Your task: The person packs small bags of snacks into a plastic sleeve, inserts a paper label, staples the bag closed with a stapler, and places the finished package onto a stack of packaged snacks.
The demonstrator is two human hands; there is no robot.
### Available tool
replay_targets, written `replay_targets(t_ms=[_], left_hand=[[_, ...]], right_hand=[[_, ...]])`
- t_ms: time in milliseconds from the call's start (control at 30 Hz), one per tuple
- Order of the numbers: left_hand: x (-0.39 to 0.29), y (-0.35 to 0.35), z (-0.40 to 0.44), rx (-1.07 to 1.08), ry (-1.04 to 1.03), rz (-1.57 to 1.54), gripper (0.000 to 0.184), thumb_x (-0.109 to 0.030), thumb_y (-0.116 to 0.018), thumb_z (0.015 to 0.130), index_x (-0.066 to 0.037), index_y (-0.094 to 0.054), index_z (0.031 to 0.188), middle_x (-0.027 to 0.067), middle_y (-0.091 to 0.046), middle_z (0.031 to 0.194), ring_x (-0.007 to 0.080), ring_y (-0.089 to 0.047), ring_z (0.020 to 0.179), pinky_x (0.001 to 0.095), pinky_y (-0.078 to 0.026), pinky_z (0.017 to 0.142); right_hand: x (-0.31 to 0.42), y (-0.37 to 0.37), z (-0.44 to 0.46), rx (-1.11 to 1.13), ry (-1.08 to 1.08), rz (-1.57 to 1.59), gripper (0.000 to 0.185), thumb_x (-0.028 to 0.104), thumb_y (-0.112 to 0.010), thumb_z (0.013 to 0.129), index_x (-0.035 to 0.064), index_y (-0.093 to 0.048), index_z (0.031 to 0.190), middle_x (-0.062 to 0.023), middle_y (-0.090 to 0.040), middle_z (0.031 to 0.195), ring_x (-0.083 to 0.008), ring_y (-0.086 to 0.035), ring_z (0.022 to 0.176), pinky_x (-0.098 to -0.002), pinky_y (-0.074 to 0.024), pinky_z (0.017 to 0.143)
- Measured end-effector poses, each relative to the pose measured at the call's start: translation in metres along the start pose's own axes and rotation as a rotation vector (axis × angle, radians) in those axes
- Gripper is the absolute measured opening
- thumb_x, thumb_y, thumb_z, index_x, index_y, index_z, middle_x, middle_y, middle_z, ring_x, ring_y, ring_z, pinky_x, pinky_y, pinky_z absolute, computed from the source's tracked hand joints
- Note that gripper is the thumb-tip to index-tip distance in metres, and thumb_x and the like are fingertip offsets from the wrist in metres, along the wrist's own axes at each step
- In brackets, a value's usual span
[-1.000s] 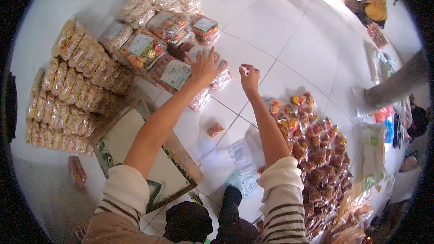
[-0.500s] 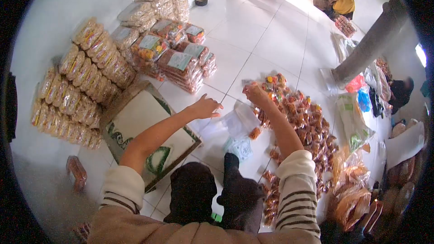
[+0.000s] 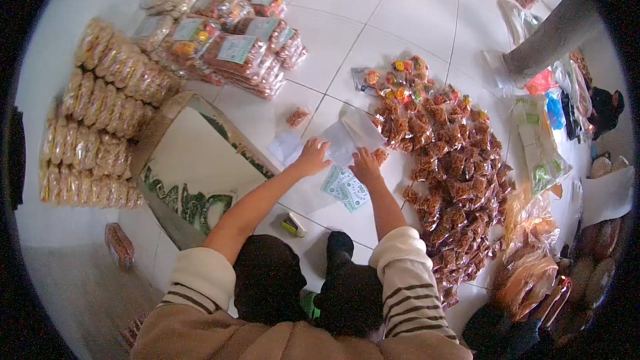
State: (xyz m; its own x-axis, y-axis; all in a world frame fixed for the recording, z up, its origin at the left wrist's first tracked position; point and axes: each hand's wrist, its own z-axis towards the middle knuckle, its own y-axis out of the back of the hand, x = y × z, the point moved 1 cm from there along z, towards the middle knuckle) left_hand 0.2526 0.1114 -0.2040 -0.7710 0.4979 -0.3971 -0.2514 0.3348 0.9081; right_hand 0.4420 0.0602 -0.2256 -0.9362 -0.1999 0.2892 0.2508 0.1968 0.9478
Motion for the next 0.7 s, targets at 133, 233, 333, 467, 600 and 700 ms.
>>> replay_targets(t_ms=[133, 233, 333, 467, 600, 700], left_hand=[[-0.039, -0.029, 0.005, -0.013, 0.564, 0.069, 0.079, -0.029, -0.062, 0.072, -0.006, -0.018, 0.133, 0.0226, -0.022, 0.132, 0.0377, -0.027, 0.117, 0.0516, -0.024, 0.095], [-0.022, -0.055, -0.002, -0.322, 0.307, -0.017, 0.071, -0.019, -0.060, 0.074, -0.004, -0.020, 0.132, 0.0237, -0.022, 0.129, 0.0407, -0.029, 0.112, 0.0499, -0.027, 0.092], [-0.018, -0.053, -0.002, -0.392, 0.270, -0.136, 0.050, -0.006, -0.053, 0.077, -0.004, -0.033, 0.122, 0.0183, -0.039, 0.113, 0.0345, -0.039, 0.101, 0.0429, -0.033, 0.085], [-0.009, -0.049, 0.002, -0.569, 0.254, -0.495, 0.022, -0.002, -0.053, 0.076, -0.003, -0.047, 0.098, 0.0127, -0.051, 0.087, 0.0289, -0.048, 0.085, 0.0378, -0.038, 0.074], [-0.013, -0.014, 0.006, -0.633, 0.151, -0.412, 0.012, -0.004, -0.057, 0.076, -0.004, -0.049, 0.085, 0.0092, -0.052, 0.079, 0.0264, -0.050, 0.079, 0.0374, -0.037, 0.067], [-0.039, 0.021, -0.007, -0.620, -0.036, -0.314, 0.009, -0.009, -0.056, 0.077, -0.008, -0.048, 0.079, 0.0068, -0.051, 0.079, 0.0248, -0.050, 0.079, 0.0361, -0.037, 0.068]], right_hand=[[0.016, -0.027, 0.008, -0.260, -0.042, 0.151, 0.060, 0.028, -0.063, 0.072, 0.0117, -0.036, 0.124, -0.0185, -0.028, 0.131, -0.0365, -0.026, 0.122, -0.0502, -0.0253, 0.096], [0.034, -0.034, 0.017, -0.326, -0.050, 0.108, 0.064, 0.025, -0.064, 0.072, 0.0129, -0.033, 0.126, -0.0203, -0.025, 0.131, -0.0389, -0.024, 0.121, -0.0500, -0.0243, 0.096], [0.043, -0.038, 0.023, -0.359, -0.103, 0.145, 0.057, 0.021, -0.063, 0.072, 0.0141, -0.037, 0.122, -0.0191, -0.026, 0.129, -0.0374, -0.024, 0.121, -0.0486, -0.0229, 0.097], [0.041, -0.037, 0.031, -0.387, -0.166, 0.197, 0.043, 0.018, -0.060, 0.075, 0.0137, -0.044, 0.115, -0.0176, -0.033, 0.125, -0.0356, -0.023, 0.120, -0.0474, -0.0217, 0.097], [0.034, -0.035, 0.056, -0.466, -0.270, 0.358, 0.033, 0.018, -0.057, 0.080, 0.0106, -0.046, 0.111, -0.0144, -0.047, 0.113, -0.0321, -0.034, 0.114, -0.0439, -0.0295, 0.093], [0.033, 0.003, 0.069, -0.213, -0.487, 1.422, 0.029, 0.018, -0.054, 0.084, 0.0066, -0.046, 0.109, -0.0136, -0.056, 0.101, -0.0273, -0.052, 0.096, -0.0372, -0.0416, 0.081]])
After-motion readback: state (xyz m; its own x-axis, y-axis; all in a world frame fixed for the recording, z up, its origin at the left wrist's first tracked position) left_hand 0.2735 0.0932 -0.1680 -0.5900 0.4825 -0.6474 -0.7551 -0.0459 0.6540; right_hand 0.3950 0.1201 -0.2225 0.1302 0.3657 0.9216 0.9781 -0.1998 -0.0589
